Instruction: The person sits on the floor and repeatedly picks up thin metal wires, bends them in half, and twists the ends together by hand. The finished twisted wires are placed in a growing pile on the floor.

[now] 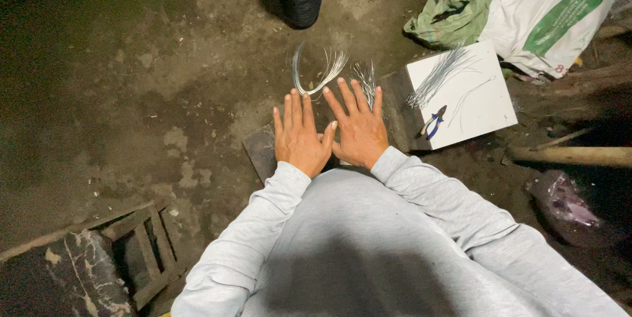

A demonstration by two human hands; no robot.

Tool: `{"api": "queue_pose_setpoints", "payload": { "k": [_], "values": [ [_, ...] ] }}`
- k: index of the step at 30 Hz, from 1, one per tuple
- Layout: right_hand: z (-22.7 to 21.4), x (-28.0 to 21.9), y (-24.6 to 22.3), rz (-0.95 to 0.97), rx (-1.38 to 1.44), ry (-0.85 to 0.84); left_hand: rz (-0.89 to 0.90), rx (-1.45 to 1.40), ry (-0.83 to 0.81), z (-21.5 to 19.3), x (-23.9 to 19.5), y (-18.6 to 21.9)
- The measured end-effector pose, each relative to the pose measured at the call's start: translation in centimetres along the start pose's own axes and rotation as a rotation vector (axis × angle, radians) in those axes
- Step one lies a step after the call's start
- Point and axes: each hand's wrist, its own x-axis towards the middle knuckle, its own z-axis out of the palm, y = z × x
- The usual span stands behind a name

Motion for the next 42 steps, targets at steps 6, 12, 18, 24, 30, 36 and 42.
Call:
{"api": "queue_pose_setpoints", "payload": {
  "k": [6, 12, 18, 24, 30, 36, 42],
  "values": [
    [-0.8, 0.0, 1.4, -0.001, 0.037, 0.005, -0.005, -0.043, 0.05, -0.5, 0.6, 1.7],
    [-1.3, 0.1, 2.5, -0.004, 0.018, 0.015, 0.01, -0.043, 0.076, -0.2, 1.2, 2.6],
    [-1.4, 0.3, 3.5, -0.009, 0.029, 0.021, 0.01, -0.024, 0.076, 0.3, 1.8, 3.3],
    [-1.6, 0.4, 4.4, 0.004, 0.024, 0.018, 0.0, -0.029, 0.076, 0.8, 2.4, 4.1],
    [-1.7, 0.7, 5.7, -0.002, 0.046, 0.035, -0.007, -0.029, 0.073, 1.3, 3.3, 4.9],
    [-1.8, 1.2, 7.4, -0.008, 0.054, 0.032, -0.011, -0.023, 0.092, 2.1, 4.5, 5.9],
    [-2.0, 1.4, 9.2, -0.01, 0.053, 0.041, -0.007, -0.023, 0.096, 2.7, 5.7, 7.2]
  ]
}}
